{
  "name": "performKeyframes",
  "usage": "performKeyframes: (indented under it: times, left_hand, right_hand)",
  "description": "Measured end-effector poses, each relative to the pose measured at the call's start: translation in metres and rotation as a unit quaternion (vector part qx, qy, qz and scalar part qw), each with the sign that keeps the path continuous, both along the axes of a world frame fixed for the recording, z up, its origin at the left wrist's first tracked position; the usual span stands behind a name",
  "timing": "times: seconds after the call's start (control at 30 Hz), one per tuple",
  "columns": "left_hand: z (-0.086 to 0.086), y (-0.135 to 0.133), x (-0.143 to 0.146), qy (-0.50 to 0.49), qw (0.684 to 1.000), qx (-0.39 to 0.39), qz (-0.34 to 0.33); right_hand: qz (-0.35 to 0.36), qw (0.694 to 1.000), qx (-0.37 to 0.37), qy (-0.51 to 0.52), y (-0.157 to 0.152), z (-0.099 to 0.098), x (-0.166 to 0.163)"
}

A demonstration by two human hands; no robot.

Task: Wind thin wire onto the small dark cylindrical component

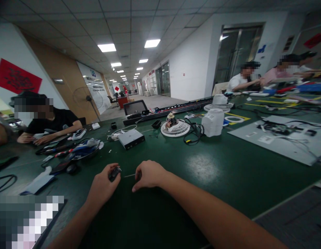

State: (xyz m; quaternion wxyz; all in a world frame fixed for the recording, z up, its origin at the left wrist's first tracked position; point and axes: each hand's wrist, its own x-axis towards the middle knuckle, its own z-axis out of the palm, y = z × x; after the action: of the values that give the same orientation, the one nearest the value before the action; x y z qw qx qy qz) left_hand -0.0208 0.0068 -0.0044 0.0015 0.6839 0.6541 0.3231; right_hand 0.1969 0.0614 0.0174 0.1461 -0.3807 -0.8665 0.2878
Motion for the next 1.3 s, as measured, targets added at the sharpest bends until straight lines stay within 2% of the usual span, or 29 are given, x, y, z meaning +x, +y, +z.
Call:
performKeyframes:
  times: [0.17, 0.33, 0.5, 0.63, 0.77, 0.87, 1.1, 1.2, 1.3]
  left_hand:
    - [0.001, 0.001, 0.001, -0.004, 1.000, -0.006, 0.007]
    - [0.004, -0.004, 0.006, -0.049, 0.995, -0.009, -0.091]
    - [0.004, -0.010, 0.014, -0.037, 0.987, 0.014, -0.158]
    - [0.003, -0.012, 0.017, -0.058, 0.984, 0.031, -0.164]
    - [0.002, -0.011, 0.018, -0.123, 0.979, 0.037, -0.160]
    - [0.002, -0.011, 0.017, -0.153, 0.974, 0.036, -0.161]
    - [0.004, -0.010, 0.016, -0.161, 0.975, 0.020, -0.151]
    - [0.003, -0.010, 0.017, -0.166, 0.974, 0.004, -0.154]
    - [0.003, -0.011, 0.018, -0.161, 0.974, -0.014, -0.160]
  right_hand:
    - [-0.031, 0.999, -0.021, 0.035, 0.008, -0.006, 0.001]
    - [-0.102, 0.982, -0.091, 0.127, 0.015, -0.007, 0.001]
    - [-0.049, 0.967, -0.162, 0.189, 0.013, -0.012, -0.005]
    - [-0.003, 0.957, -0.186, 0.225, 0.010, -0.015, -0.009]
    - [-0.048, 0.946, -0.178, 0.266, 0.008, -0.015, -0.012]
    - [-0.051, 0.941, -0.184, 0.280, 0.007, -0.016, -0.013]
    - [-0.006, 0.955, -0.156, 0.253, 0.009, -0.017, -0.011]
    - [-0.019, 0.955, -0.137, 0.261, 0.007, -0.018, -0.014]
    - [-0.042, 0.943, -0.165, 0.287, 0.004, -0.020, -0.018]
